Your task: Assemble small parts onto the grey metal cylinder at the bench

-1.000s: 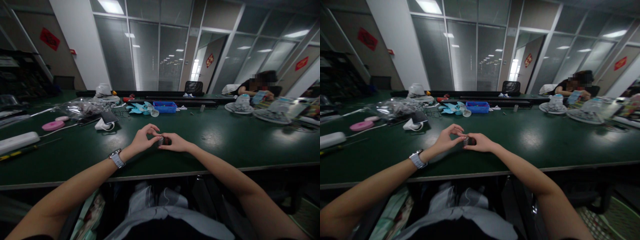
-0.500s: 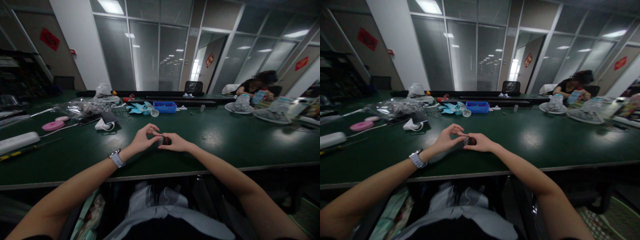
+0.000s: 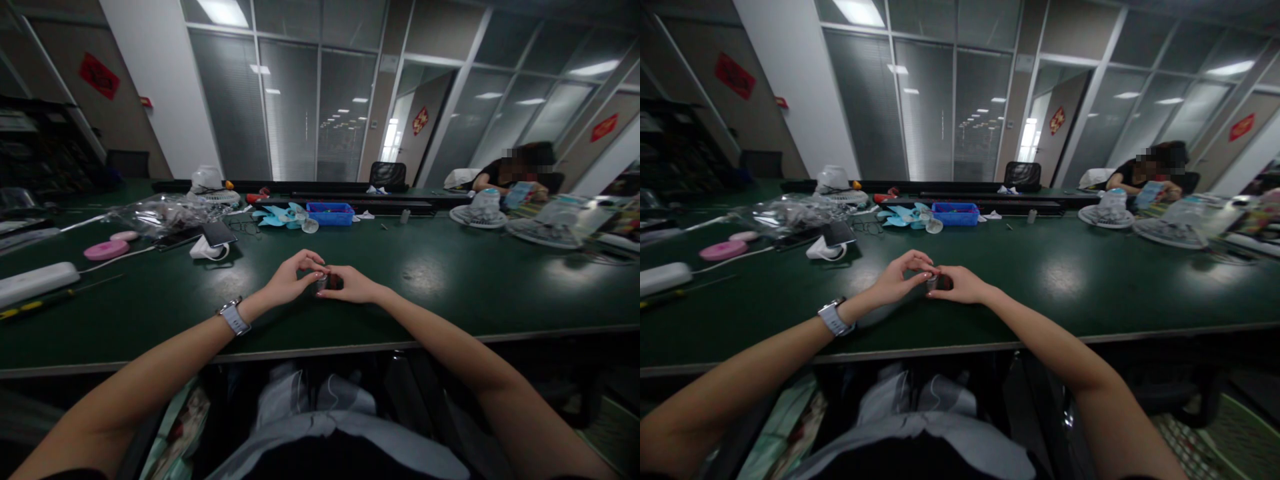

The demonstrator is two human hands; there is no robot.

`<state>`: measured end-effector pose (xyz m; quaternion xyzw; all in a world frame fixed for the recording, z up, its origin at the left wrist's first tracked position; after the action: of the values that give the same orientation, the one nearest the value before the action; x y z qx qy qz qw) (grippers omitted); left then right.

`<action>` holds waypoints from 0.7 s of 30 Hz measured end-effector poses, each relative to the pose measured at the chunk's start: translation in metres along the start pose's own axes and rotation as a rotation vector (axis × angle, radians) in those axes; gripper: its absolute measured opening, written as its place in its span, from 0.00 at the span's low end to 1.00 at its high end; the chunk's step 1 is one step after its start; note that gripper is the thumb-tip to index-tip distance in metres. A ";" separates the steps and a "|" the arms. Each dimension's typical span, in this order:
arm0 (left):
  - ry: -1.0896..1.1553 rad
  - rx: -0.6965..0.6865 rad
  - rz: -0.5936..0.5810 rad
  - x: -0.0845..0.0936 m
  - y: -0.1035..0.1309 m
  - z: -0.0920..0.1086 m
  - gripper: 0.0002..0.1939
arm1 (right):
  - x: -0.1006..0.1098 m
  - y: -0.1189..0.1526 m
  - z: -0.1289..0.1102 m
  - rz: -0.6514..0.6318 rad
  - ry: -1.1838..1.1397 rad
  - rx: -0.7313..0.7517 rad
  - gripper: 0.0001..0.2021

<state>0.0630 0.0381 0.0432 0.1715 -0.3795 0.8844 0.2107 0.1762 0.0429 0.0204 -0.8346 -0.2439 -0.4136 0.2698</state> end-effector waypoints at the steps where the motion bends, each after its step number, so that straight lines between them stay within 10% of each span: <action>1: -0.017 0.002 0.013 0.002 0.000 0.000 0.13 | 0.001 0.000 -0.001 0.003 -0.001 0.008 0.22; 21: -0.295 0.126 0.248 0.027 0.008 -0.014 0.12 | 0.009 0.000 0.005 0.033 0.140 -0.111 0.25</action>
<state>0.0335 0.0503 0.0417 0.2640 -0.3684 0.8908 0.0312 0.1834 0.0477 0.0254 -0.8213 -0.1874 -0.4793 0.2462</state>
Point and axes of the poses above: each hand's wrist, its own y-axis away from the middle knuckle, its own x-axis out of the back of the hand, z = x × y, the point moved 8 cm from there along -y, towards the middle knuckle, and after that the axes turned 8 degrees about -x, right-handed, at the moved point
